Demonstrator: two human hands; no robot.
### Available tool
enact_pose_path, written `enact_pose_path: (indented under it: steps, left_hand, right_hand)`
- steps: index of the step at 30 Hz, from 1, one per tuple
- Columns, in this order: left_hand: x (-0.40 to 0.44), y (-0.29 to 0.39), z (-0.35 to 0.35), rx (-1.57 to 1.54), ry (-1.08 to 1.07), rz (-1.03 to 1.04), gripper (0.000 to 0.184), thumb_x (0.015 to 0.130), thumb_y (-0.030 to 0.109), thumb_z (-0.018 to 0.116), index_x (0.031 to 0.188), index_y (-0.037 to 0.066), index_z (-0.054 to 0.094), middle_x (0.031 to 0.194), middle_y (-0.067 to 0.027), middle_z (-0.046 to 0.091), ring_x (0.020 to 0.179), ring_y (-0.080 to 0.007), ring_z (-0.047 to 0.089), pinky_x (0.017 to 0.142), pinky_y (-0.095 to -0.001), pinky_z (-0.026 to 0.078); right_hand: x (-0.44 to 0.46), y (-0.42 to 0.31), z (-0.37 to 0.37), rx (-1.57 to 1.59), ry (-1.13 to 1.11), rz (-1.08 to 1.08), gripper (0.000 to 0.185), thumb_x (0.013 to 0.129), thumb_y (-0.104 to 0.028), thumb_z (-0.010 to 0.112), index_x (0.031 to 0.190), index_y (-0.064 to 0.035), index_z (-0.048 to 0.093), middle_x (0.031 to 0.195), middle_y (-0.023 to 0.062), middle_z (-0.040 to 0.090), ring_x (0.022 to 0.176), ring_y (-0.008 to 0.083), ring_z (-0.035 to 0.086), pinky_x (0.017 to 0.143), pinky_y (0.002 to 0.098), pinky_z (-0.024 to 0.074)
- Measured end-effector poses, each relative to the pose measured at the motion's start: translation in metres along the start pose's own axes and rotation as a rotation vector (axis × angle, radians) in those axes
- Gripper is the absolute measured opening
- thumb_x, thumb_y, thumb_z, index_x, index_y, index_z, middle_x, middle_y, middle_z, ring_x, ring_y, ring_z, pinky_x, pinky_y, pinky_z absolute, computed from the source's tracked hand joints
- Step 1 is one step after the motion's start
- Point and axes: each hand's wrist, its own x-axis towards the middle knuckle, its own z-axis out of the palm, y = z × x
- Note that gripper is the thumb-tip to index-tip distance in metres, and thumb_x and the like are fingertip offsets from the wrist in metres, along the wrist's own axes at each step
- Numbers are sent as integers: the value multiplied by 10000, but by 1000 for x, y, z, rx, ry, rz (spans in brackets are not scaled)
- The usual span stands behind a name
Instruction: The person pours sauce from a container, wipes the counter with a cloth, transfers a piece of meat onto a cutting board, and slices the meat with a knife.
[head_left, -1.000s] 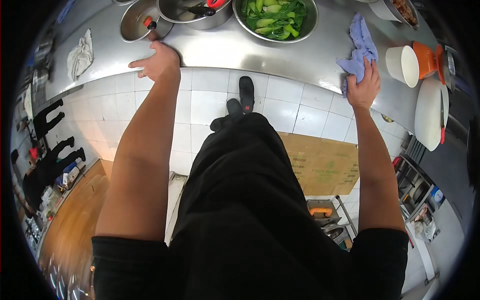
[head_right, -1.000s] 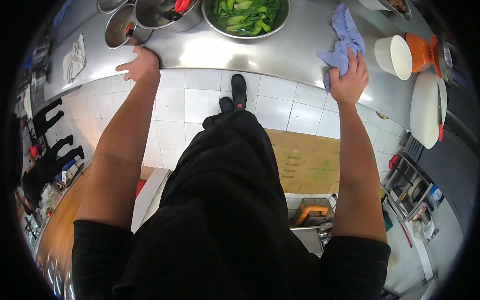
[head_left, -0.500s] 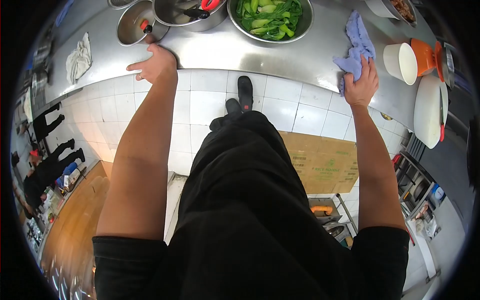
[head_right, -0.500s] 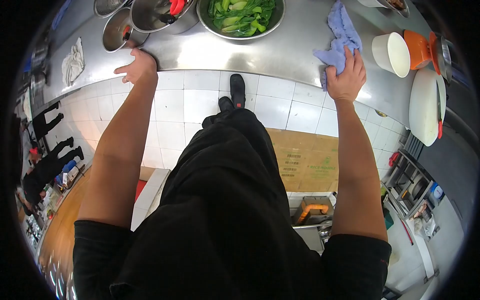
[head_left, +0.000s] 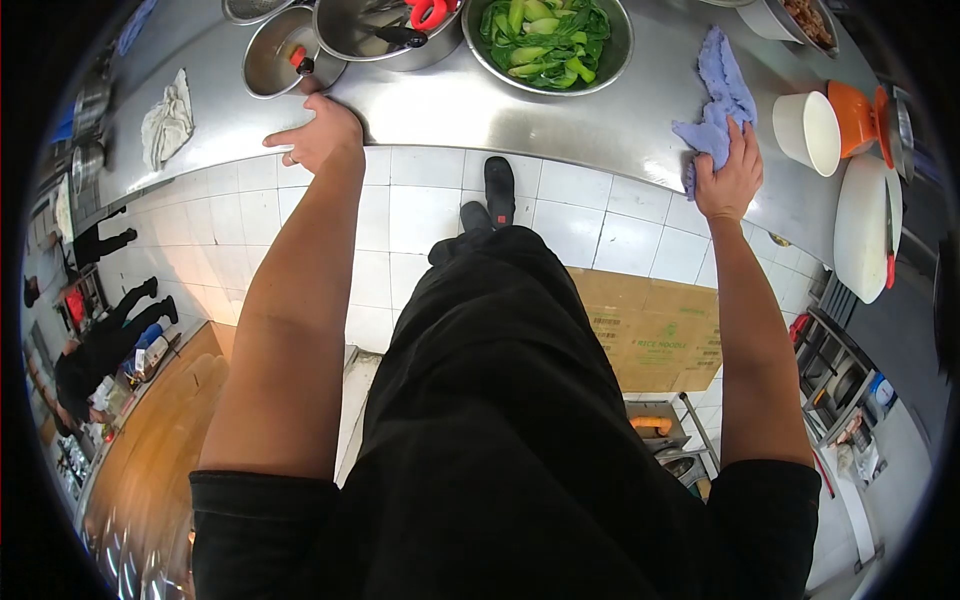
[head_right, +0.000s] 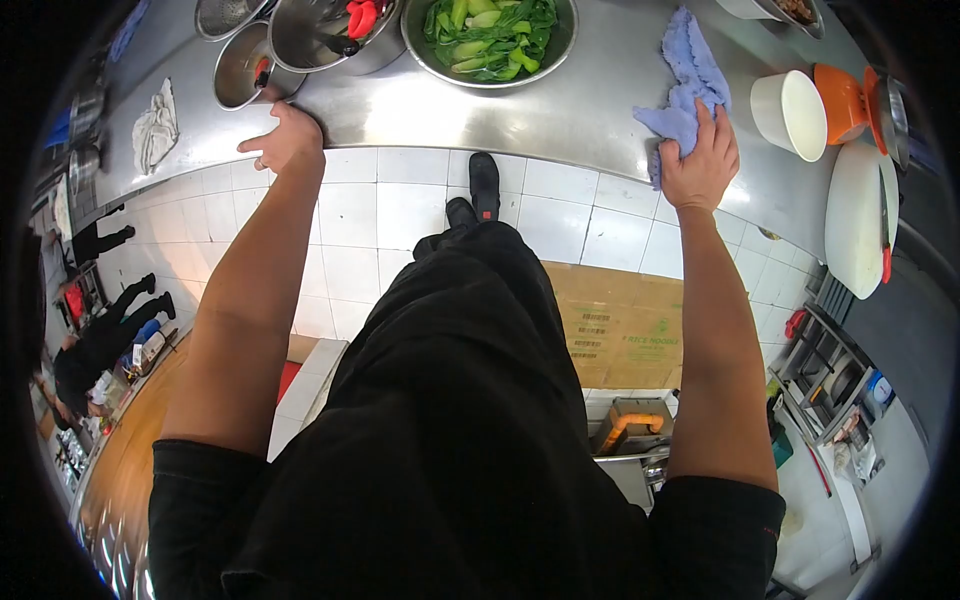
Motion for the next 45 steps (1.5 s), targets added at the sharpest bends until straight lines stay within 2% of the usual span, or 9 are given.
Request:
enact_pose_path:
  steps: [9,11,18,21,23,30,36,38,45]
  left_hand:
    - [4,-3,4,-9,-2,6,1054,951,549,461,1698,-6,-34,1600,-495,254,1181,-512,681,1001,-525,568]
    - [5,-3,8,-34,50,-11,1065,939,578,519,1697,1,42,1497,-430,387,1174,-496,663,1004,-540,540]
    - [2,-2,4,-52,44,-16,1062,938,574,519,1698,7,39,1488,-423,397,1151,-490,672,983,-539,549]
    - [1,-3,2,-36,-18,7,1056,952,547,462,1697,-11,-35,1597,-496,258,1143,-493,699,974,-520,573]
    - [3,-2,5,-69,30,-15,1066,931,567,525,1696,8,36,1464,-412,416,1146,-481,673,975,-529,554]
    - [6,-4,9,-37,48,-10,1071,931,565,523,1699,9,26,1449,-415,425,1139,-480,677,969,-529,554]
    - [4,-3,6,-55,31,-9,1068,937,576,513,1703,12,27,1485,-436,397,1149,-488,680,985,-527,555]
    - [2,-2,3,-16,4,0,1058,956,559,472,1698,-7,-26,1599,-494,255,1187,-508,679,1019,-521,557]
    - [1,-3,2,-27,0,4,1055,957,557,472,1699,-3,-27,1602,-490,256,1186,-511,678,1017,-522,557]
  right_hand:
    - [0,-1,-1,-19,3,-6,731,839,-381,630,1552,-254,533,1629,119,457,1464,369,439,1224,528,304]
    - [0,-1,0,-26,4,-8,729,841,-381,627,1552,-253,532,1629,120,458,1461,371,442,1223,529,307]
    - [0,0,0,-25,8,-15,725,843,-379,626,1551,-251,533,1625,122,460,1462,372,441,1224,529,305]
    - [0,0,0,-6,4,-10,726,843,-379,627,1552,-252,532,1626,124,458,1464,374,439,1227,529,300]
    - [1,0,0,-12,1,-10,728,843,-379,629,1553,-253,531,1625,124,458,1465,375,438,1228,531,296]
    - [0,0,0,-9,-3,-4,730,839,-380,633,1551,-254,534,1622,126,461,1460,381,440,1227,535,296]
    - [1,0,0,-6,5,-10,729,837,-381,632,1549,-255,537,1621,124,464,1457,379,445,1225,533,298]
    - [1,0,0,-7,9,-14,729,838,-383,630,1549,-255,537,1620,125,466,1458,375,446,1225,531,298]
    - [0,1,1,-12,17,-22,729,841,-386,627,1552,-256,535,1621,127,465,1464,370,442,1229,527,296]
